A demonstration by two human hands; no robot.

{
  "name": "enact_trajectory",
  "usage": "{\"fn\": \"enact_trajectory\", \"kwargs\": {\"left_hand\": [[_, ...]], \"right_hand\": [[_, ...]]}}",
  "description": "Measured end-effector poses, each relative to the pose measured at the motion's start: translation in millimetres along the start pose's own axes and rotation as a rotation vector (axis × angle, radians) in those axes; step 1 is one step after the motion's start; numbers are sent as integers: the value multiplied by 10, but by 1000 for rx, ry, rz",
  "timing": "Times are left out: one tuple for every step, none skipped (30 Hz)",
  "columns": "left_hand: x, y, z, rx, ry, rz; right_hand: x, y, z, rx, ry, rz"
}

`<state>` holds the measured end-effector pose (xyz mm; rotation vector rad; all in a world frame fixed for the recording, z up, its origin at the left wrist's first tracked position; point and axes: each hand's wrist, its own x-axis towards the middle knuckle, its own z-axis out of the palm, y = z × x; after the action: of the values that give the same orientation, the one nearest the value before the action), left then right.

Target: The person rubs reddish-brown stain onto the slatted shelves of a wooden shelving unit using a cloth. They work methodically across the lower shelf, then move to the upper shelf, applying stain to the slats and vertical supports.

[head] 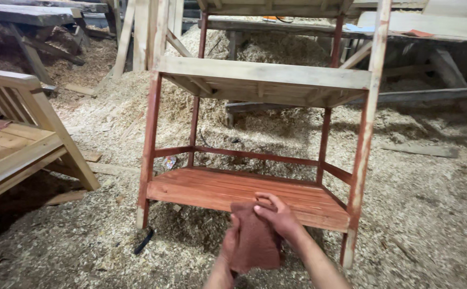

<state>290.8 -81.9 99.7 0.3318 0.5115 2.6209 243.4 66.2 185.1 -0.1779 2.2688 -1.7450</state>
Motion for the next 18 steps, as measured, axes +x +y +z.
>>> {"fn": "enact_trajectory", "kwargs": {"left_hand": [[-13, -46, -18, -11, 101, 59], [-37, -84, -48, 4, 241, 105], [-43, -87, -92, 25, 392, 146], [-57, -42, -157, 21, 398, 180], [-82, 11, -230, 17, 406, 214], [-103, 74, -308, 15, 413, 248], [-129, 196, -389, 190, 567, 411], [-180, 368, -473, 367, 717, 574], [-251, 531, -563, 546, 866, 735], [-336, 731, -656, 760, 1151, 788], [-379, 990, -720, 973, 1437, 828], [-434, 1231, -753, 1053, 1439, 1089], [-515, 1463, -773, 1129, 1424, 1350], [-576, 1699, -779, 1113, 1560, 1161], [-584, 1905, -777, 1088, 1681, 966], [-564, 2084, -771, 1276, 1719, 859], [-566, 2238, -768, 1465, 1747, 738], [-546, 2313, -780, 1651, 1765, 599]], "right_hand": [[80, 15, 24, -250, 71, -57], [174, 53, 36, -499, 142, -115], [269, 116, 36, -748, 213, -175], [377, 197, 30, -748, 267, -136], [486, 293, 22, -745, 320, -98], [569, 417, 15, -741, 373, -58], [591, 578, -4, -790, 350, -22], [594, 742, -14, -839, 327, 15], [616, 877, -14, -849, 275, 27], [640, 997, 1, -860, 222, 38], [684, 1081, 22, -829, 235, 65], [725, 1144, 36, -799, 248, 94], [750, 1186, 55, -769, 260, 124], [777, 1231, 77, -825, 301, 98], [815, 1265, 89, -881, 346, 70], [861, 1283, 106, -935, 393, 42], [907, 1299, 124, -911, 439, 34], [937, 1330, 134, -889, 483, 30]]}}
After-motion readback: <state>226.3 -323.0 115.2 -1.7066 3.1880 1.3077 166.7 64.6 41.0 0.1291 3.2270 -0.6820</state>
